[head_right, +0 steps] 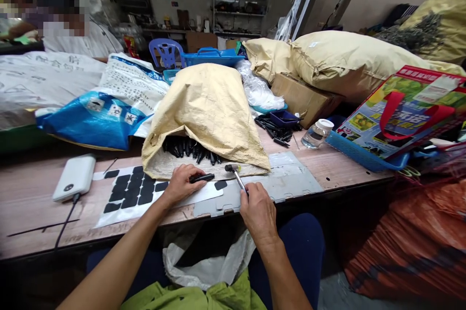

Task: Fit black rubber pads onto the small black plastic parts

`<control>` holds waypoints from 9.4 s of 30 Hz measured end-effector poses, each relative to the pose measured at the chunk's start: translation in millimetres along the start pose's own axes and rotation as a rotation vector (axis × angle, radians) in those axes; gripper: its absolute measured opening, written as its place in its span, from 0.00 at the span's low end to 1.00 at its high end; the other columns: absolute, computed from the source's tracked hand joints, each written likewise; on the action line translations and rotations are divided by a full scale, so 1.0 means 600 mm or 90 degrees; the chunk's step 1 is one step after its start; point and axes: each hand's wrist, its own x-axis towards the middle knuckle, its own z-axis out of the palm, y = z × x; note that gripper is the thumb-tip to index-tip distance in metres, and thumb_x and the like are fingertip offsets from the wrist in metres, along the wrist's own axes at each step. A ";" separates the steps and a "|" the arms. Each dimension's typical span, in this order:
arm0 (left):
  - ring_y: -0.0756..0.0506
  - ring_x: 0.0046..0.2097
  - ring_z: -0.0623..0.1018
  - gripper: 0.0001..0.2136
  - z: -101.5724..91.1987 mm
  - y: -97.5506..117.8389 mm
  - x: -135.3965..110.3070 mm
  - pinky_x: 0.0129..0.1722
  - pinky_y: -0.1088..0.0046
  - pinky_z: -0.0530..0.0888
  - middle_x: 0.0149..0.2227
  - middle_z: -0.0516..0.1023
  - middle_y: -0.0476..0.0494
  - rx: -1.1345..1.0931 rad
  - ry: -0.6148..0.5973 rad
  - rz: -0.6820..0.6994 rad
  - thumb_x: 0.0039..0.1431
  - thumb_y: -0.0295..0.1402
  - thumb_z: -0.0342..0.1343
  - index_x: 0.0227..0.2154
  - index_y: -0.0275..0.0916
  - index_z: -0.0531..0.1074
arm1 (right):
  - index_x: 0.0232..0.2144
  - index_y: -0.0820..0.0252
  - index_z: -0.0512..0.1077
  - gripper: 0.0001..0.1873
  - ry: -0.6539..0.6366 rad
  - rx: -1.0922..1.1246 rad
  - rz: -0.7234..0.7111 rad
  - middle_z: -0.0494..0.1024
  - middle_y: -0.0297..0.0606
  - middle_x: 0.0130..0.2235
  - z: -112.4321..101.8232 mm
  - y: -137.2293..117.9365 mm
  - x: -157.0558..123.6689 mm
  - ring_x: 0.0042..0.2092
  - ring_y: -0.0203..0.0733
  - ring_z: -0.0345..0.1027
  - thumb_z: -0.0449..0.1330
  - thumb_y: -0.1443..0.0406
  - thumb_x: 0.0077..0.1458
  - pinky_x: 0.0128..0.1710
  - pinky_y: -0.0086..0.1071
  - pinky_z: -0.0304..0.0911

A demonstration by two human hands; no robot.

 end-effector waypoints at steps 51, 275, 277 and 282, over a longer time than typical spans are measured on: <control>0.39 0.47 0.73 0.09 -0.015 0.001 -0.001 0.53 0.59 0.62 0.38 0.81 0.47 -0.060 -0.055 -0.022 0.55 0.40 0.64 0.39 0.47 0.82 | 0.50 0.55 0.78 0.19 0.161 -0.158 -0.094 0.74 0.43 0.35 0.017 0.010 0.010 0.40 0.48 0.62 0.54 0.71 0.62 0.37 0.37 0.56; 0.25 0.47 0.80 0.17 -0.093 -0.064 0.090 0.39 0.54 0.74 0.44 0.81 0.24 0.167 0.140 -0.508 0.51 0.45 0.60 0.34 0.35 0.80 | 0.39 0.60 0.77 0.12 -0.481 -0.133 -0.167 0.81 0.48 0.42 0.129 0.012 -0.180 0.46 0.53 0.75 0.56 0.71 0.56 0.44 0.38 0.63; 0.27 0.45 0.80 0.14 -0.093 -0.059 0.072 0.38 0.56 0.74 0.41 0.82 0.29 0.170 0.150 -0.462 0.52 0.44 0.60 0.34 0.38 0.78 | 0.39 0.59 0.76 0.11 -0.482 -0.096 -0.151 0.80 0.46 0.43 0.111 0.010 -0.175 0.48 0.52 0.74 0.56 0.70 0.56 0.45 0.37 0.62; 0.41 0.40 0.79 0.07 -0.075 -0.030 0.027 0.39 0.68 0.71 0.36 0.81 0.46 0.063 0.166 -0.136 0.55 0.37 0.60 0.36 0.43 0.75 | 0.37 0.55 0.74 0.07 -0.380 0.161 -0.181 0.77 0.36 0.39 0.026 -0.011 -0.132 0.43 0.42 0.71 0.55 0.67 0.62 0.42 0.31 0.62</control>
